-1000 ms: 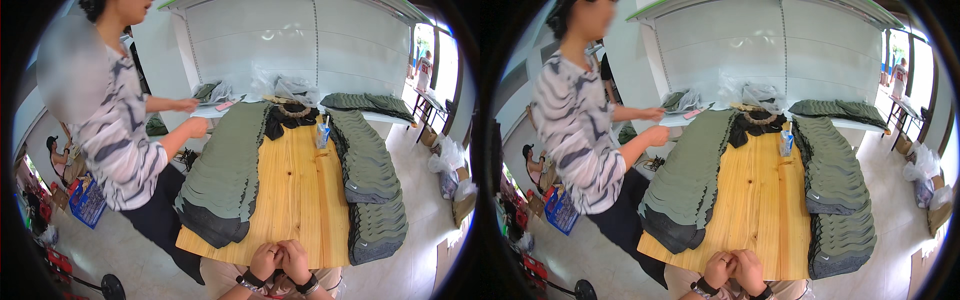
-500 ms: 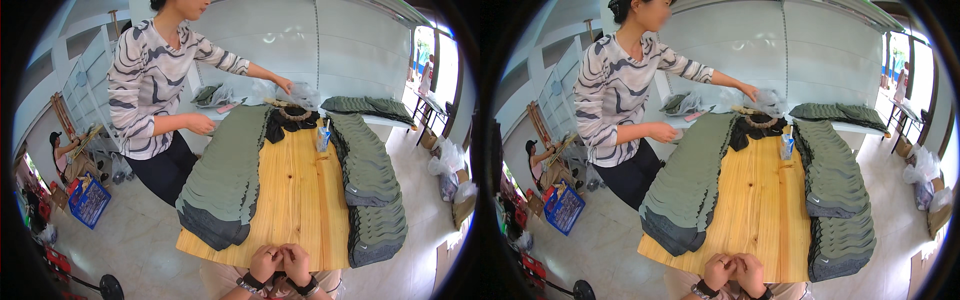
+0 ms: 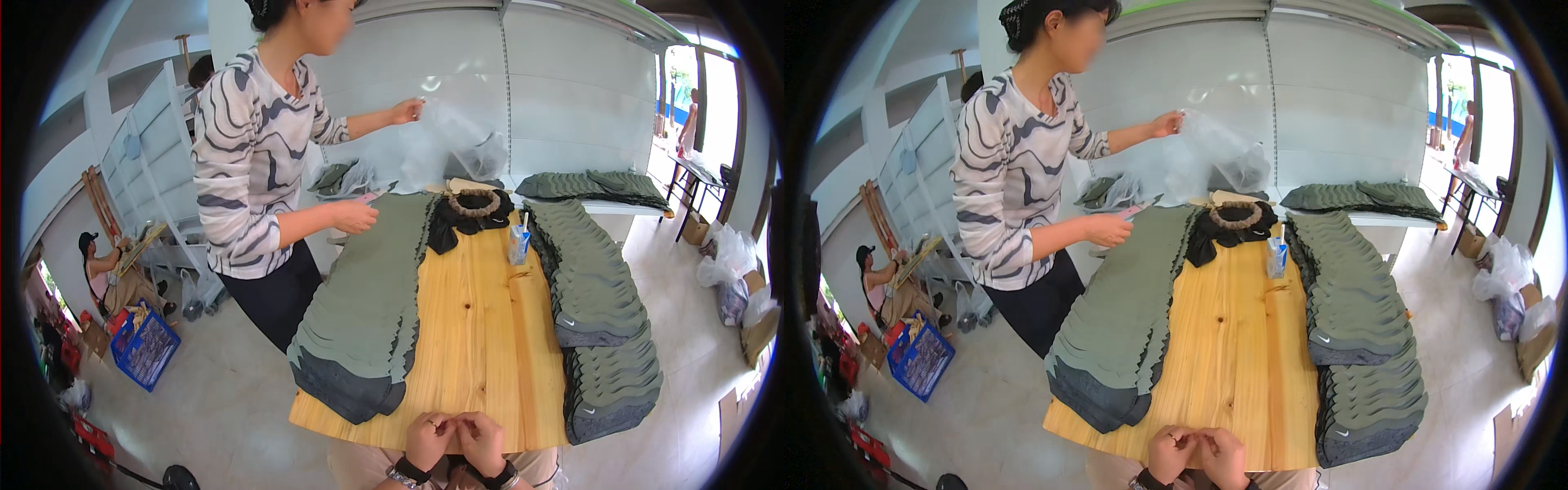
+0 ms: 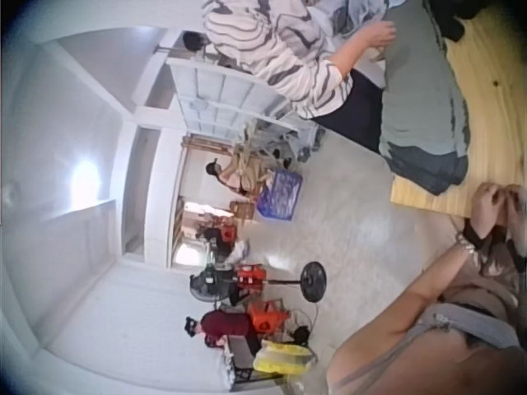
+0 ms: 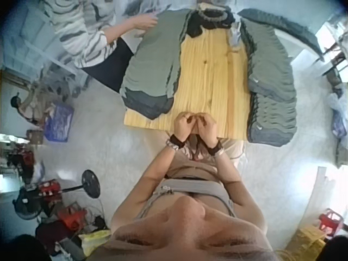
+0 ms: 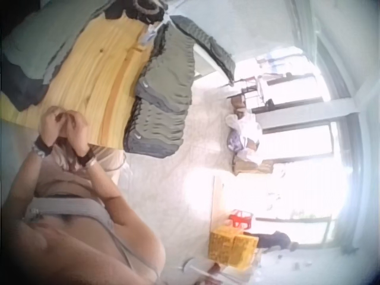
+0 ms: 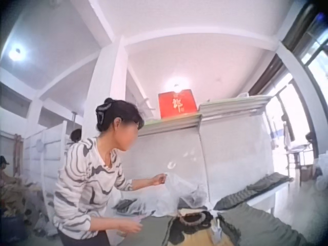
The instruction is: Sorting and bundling green shoe insoles with rubber bands in a factory setting.
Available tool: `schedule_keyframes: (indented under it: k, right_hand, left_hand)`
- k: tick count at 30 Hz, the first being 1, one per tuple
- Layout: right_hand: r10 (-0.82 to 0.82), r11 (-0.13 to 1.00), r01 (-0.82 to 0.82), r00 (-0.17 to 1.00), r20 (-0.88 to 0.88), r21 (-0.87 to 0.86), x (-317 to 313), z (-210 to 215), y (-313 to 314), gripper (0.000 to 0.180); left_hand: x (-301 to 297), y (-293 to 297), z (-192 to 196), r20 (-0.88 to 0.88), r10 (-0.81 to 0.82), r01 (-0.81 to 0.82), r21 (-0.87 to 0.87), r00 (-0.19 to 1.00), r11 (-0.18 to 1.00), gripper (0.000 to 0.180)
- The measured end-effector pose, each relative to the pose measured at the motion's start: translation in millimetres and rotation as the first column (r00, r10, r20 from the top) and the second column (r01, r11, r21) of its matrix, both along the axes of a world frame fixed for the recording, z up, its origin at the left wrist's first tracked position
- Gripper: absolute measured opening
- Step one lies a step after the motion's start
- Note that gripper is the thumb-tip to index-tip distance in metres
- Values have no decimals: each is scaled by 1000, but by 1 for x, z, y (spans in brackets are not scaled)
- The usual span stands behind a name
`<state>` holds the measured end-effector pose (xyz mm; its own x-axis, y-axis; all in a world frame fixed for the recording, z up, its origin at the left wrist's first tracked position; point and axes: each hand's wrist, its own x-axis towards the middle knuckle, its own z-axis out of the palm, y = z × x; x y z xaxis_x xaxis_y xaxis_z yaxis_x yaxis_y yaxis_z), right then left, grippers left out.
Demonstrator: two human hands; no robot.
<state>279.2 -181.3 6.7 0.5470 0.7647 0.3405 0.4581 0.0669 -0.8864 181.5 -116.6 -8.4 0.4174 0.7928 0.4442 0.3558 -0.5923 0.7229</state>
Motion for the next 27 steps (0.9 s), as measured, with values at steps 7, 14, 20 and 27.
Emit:
schedule_keyframes:
  k: [7, 14, 20, 27]
  right_hand:
    - [4, 999, 2, 992, -128, 49, 2, -13, 0, 5]
    - [9, 998, -2, 994, -111, 59, 2, -13, 1, 6]
    - [6, 998, -1, 997, -77, 61, 2, -10, 1, 5]
    - [7, 997, -1, 996, -84, 74, 1, -7, 1, 5]
  left_hand:
    - [0, -3, -2, 65, -8, 7, 15, 998, 1000, 7]
    - [0, -2, -3, 70, -19, 18, 17, 997, 1000, 6]
    - [1, -1, -4, 66, -17, 17, -4, 998, 1000, 6]
    - [0, -1, -5, 38, -24, 24, 4, 999, 1000, 6]
